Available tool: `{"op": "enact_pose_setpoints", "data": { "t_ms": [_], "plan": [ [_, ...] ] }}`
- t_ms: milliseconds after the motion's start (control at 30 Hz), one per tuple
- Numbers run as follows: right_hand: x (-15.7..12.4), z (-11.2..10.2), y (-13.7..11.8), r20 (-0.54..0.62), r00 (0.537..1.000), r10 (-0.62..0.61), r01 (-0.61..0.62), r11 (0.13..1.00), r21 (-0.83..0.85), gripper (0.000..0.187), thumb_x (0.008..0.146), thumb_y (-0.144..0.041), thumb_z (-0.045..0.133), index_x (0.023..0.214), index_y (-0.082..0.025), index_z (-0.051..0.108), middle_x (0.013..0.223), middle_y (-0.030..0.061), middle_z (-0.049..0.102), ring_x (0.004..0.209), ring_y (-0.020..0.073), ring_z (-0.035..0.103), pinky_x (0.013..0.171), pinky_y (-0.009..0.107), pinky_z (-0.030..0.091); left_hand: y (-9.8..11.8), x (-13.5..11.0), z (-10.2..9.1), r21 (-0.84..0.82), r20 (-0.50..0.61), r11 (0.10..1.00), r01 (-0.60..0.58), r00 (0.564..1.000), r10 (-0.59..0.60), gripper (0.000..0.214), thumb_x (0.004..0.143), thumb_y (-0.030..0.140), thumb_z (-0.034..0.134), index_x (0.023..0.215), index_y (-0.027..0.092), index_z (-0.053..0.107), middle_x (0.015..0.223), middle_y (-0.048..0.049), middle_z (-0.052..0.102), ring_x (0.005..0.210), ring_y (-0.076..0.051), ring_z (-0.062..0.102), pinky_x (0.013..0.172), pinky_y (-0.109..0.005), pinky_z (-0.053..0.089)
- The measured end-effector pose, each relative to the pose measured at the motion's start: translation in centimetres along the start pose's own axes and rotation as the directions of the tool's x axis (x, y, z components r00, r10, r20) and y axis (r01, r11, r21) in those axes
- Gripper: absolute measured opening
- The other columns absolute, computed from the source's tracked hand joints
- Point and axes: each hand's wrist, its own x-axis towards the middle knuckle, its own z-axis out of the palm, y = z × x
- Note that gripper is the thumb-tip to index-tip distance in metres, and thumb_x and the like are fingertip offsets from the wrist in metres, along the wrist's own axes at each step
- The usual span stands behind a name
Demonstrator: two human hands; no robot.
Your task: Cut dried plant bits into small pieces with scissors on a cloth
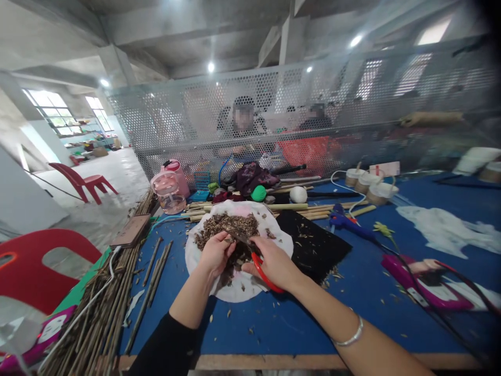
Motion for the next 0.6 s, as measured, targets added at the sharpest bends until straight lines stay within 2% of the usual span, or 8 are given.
{"op": "enact_pose_setpoints", "data": {
  "t_ms": [67, 133, 200, 367, 467, 600],
  "plan": [
    [0.06, 0.02, -0.03, -0.018, 1.000, -0.011, 0.010, 0.999, -0.052, 0.059, 0.072, -0.047, 0.065, 0.118, -0.012, 0.053, 0.113, 0.0174, 0.060, 0.107, 0.0293, 0.054, 0.093, 0.043, 0.042, -0.09, -0.21, 0.01, -0.051, 0.068, 0.998, 0.033, 0.997, -0.030, 0.018, 0.061, 0.000, 0.067, 0.075, 0.011, 0.066, 0.073, -0.0026, 0.066, 0.062, -0.005, 0.060, 0.058, -0.009, 0.049],
    [0.10, 0.00, -0.07, -0.026, 1.000, -0.018, 0.015, 0.995, -0.095, 0.058, 0.072, -0.048, 0.065, 0.116, -0.012, 0.054, 0.110, 0.0169, 0.060, 0.106, 0.0292, 0.054, 0.092, 0.043, 0.042, -0.12, -0.39, -0.02, -0.063, 0.091, 0.997, 0.039, 0.995, -0.033, 0.025, 0.059, 0.002, 0.070, 0.082, 0.012, 0.067, 0.074, -0.0020, 0.066, 0.062, -0.005, 0.060, 0.058, -0.010, 0.049],
    [0.12, 0.03, -0.09, -0.031, 0.999, -0.016, 0.012, 0.994, -0.112, 0.058, 0.073, -0.048, 0.064, 0.116, -0.011, 0.054, 0.109, 0.0168, 0.060, 0.104, 0.0290, 0.055, 0.092, 0.042, 0.042, -0.13, -0.52, -0.08, -0.044, 0.072, 0.999, 0.025, 0.997, -0.022, 0.027, 0.058, 0.006, 0.073, 0.084, 0.013, 0.066, 0.074, -0.0011, 0.067, 0.060, -0.005, 0.060, 0.056, -0.011, 0.049],
    [0.17, 0.33, 0.28, -0.048, 0.999, 0.002, -0.006, 0.997, -0.080, 0.056, 0.073, -0.046, 0.065, 0.116, -0.013, 0.054, 0.111, 0.0154, 0.060, 0.104, 0.0278, 0.056, 0.091, 0.040, 0.043, -0.04, -0.44, -0.30, 0.023, -0.038, 0.999, -0.025, 0.999, 0.025, 0.022, 0.058, 0.016, 0.078, 0.070, 0.012, 0.061, 0.065, 0.0001, 0.062, 0.054, -0.005, 0.058, 0.050, -0.011, 0.046],
    [0.24, 0.49, 0.62, -0.051, 0.999, 0.020, -0.023, 0.998, -0.063, 0.056, 0.072, -0.045, 0.065, 0.117, -0.014, 0.053, 0.113, 0.0150, 0.060, 0.105, 0.0275, 0.055, 0.092, 0.039, 0.043, 0.17, -0.30, -0.32, -0.036, -0.083, 0.999, -0.024, 0.996, 0.021, 0.018, 0.063, 0.016, 0.077, 0.071, 0.012, 0.061, 0.067, -0.0002, 0.061, 0.057, -0.005, 0.060, 0.049, -0.009, 0.046],
    [0.32, 0.63, 0.88, -0.037, 0.998, 0.046, -0.048, 0.997, -0.056, 0.056, 0.073, -0.045, 0.065, 0.118, -0.015, 0.052, 0.114, 0.0143, 0.059, 0.106, 0.0277, 0.055, 0.091, 0.040, 0.043, 0.40, -0.27, -0.23, -0.121, -0.091, 0.993, -0.014, 0.996, 0.003, 0.012, 0.069, 0.012, 0.073, 0.069, 0.012, 0.060, 0.072, -0.0007, 0.061, 0.062, -0.005, 0.061, 0.053, -0.009, 0.050]
  ]
}}
